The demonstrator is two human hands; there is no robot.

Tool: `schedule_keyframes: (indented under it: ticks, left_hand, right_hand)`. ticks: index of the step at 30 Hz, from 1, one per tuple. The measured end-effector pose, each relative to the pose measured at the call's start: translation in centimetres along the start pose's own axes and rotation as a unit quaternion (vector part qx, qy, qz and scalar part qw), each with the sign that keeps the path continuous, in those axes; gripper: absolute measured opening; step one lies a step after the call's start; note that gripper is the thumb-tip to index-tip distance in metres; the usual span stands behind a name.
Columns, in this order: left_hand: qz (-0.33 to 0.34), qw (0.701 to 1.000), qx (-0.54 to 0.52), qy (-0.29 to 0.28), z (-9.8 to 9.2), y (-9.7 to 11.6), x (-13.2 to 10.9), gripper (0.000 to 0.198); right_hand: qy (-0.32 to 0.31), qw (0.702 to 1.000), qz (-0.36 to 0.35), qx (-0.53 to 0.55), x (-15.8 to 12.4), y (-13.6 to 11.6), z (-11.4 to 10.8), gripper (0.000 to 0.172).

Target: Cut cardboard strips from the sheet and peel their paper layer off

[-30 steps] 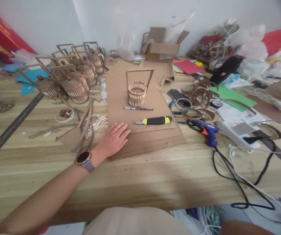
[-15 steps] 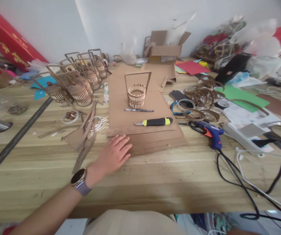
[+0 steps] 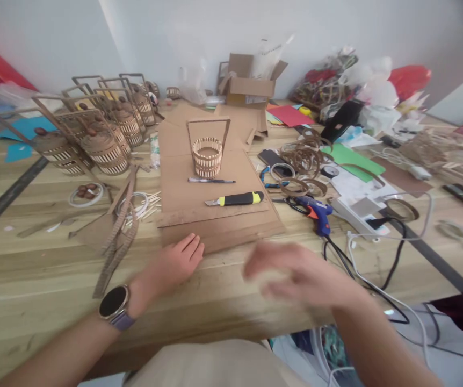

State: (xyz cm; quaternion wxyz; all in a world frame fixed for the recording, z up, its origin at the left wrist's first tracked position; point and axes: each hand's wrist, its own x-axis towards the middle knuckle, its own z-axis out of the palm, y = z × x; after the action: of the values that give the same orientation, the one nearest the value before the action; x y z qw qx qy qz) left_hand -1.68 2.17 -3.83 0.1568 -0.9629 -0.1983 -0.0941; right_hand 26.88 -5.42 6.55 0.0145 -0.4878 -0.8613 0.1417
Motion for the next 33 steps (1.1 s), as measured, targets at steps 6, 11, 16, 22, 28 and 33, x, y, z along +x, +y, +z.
schedule_keyframes:
  ticks: [6, 11, 16, 22, 28, 33]
  left_hand:
    - [0.065, 0.994, 0.064, 0.053, -1.9, -1.0, 0.6, 0.037]
    - [0.017, 0.999, 0.029, 0.034, -2.8, -2.5, 0.1, 0.024]
    - [-0.024, 0.999, 0.019, -0.030, -2.7, -3.1, -0.9, 0.023]
    - [0.010, 0.995, 0.063, -0.074, -2.6, -3.0, -0.9, 0.019]
    - [0.015, 0.994, 0.108, -0.024, -2.3, -3.1, -0.8, 0.013]
    - [0.017, 0.991, 0.135, -0.001, -2.0, -3.1, -0.8, 0.015]
  right_hand:
    - [0.105, 0.976, 0.008, -0.193, 4.2, 3.9, 4.5, 0.031]
    - [0.081, 0.969, -0.072, -0.222, 5.0, 5.0, 5.3, 0.026]
    - [0.064, 0.958, -0.157, -0.231, 5.5, 4.8, 5.7, 0.029]
    - [0.092, 0.921, -0.254, -0.280, 6.2, 6.2, 5.7, 0.031]
    - [0.133, 0.905, -0.267, -0.304, 6.4, 6.8, 5.9, 0.023]
    - [0.148, 0.899, -0.262, -0.317, 6.2, 6.4, 6.0, 0.022]
